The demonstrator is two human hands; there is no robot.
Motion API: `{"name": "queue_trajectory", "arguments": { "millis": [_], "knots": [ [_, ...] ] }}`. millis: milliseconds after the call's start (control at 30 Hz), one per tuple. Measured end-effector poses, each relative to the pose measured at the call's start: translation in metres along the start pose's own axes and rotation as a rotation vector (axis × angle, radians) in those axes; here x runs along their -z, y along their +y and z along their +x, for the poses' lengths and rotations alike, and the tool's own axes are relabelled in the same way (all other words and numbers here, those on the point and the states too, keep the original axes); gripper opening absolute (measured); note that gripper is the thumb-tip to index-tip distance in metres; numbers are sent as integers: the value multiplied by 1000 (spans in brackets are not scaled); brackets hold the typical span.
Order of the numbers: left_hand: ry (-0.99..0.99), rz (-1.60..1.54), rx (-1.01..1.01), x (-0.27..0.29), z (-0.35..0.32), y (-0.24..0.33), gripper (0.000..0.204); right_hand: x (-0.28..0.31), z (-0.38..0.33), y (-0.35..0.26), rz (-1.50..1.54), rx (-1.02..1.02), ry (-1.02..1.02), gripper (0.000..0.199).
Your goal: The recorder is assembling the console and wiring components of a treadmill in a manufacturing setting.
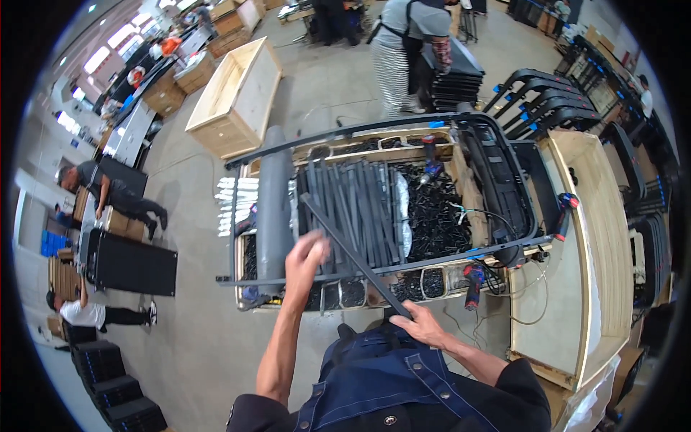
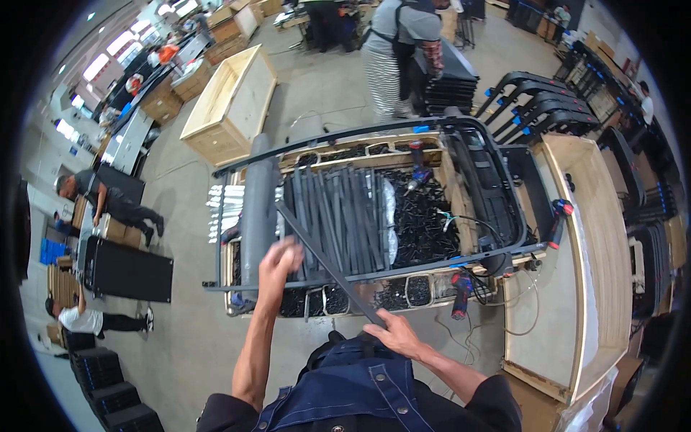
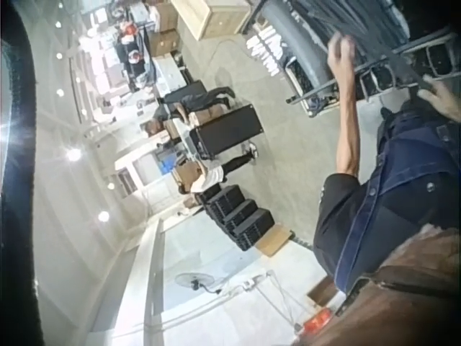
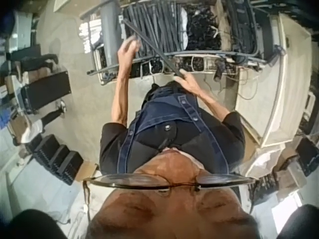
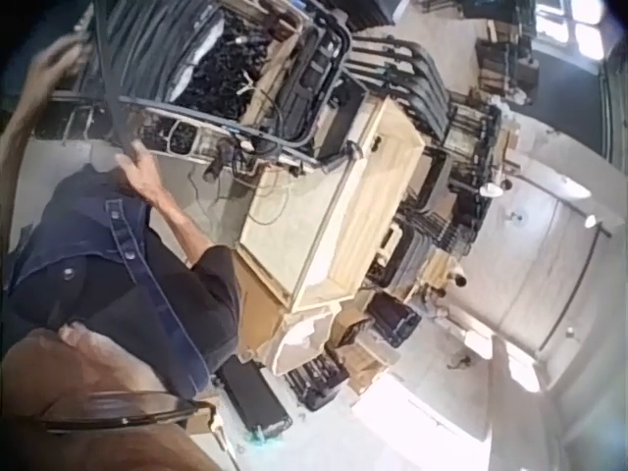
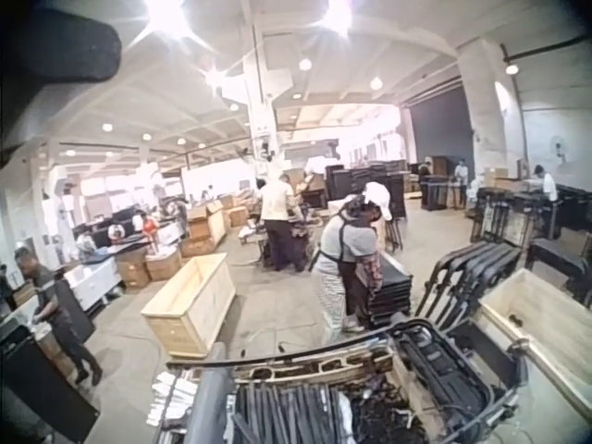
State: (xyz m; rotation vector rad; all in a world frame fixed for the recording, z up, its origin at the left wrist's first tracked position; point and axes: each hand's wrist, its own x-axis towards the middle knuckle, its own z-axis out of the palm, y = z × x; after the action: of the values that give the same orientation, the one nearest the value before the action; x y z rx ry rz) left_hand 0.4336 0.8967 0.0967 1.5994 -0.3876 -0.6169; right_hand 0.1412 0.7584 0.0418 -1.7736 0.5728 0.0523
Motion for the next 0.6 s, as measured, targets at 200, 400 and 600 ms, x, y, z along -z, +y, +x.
{"name": "queue_trajectory", "arguments": {
  "millis": [200,400,600],
  "knots": [
    [290,-403,610,81,-90,-116,82,27,70,-25,-354,553,495,33],
    [512,-580,382,128,-35,-164,58,25,104,6,-341,339,442,34],
    [470,-581,216,96,-18,-149,37,55,102,1,-385,477,594,29]
  ]
}}
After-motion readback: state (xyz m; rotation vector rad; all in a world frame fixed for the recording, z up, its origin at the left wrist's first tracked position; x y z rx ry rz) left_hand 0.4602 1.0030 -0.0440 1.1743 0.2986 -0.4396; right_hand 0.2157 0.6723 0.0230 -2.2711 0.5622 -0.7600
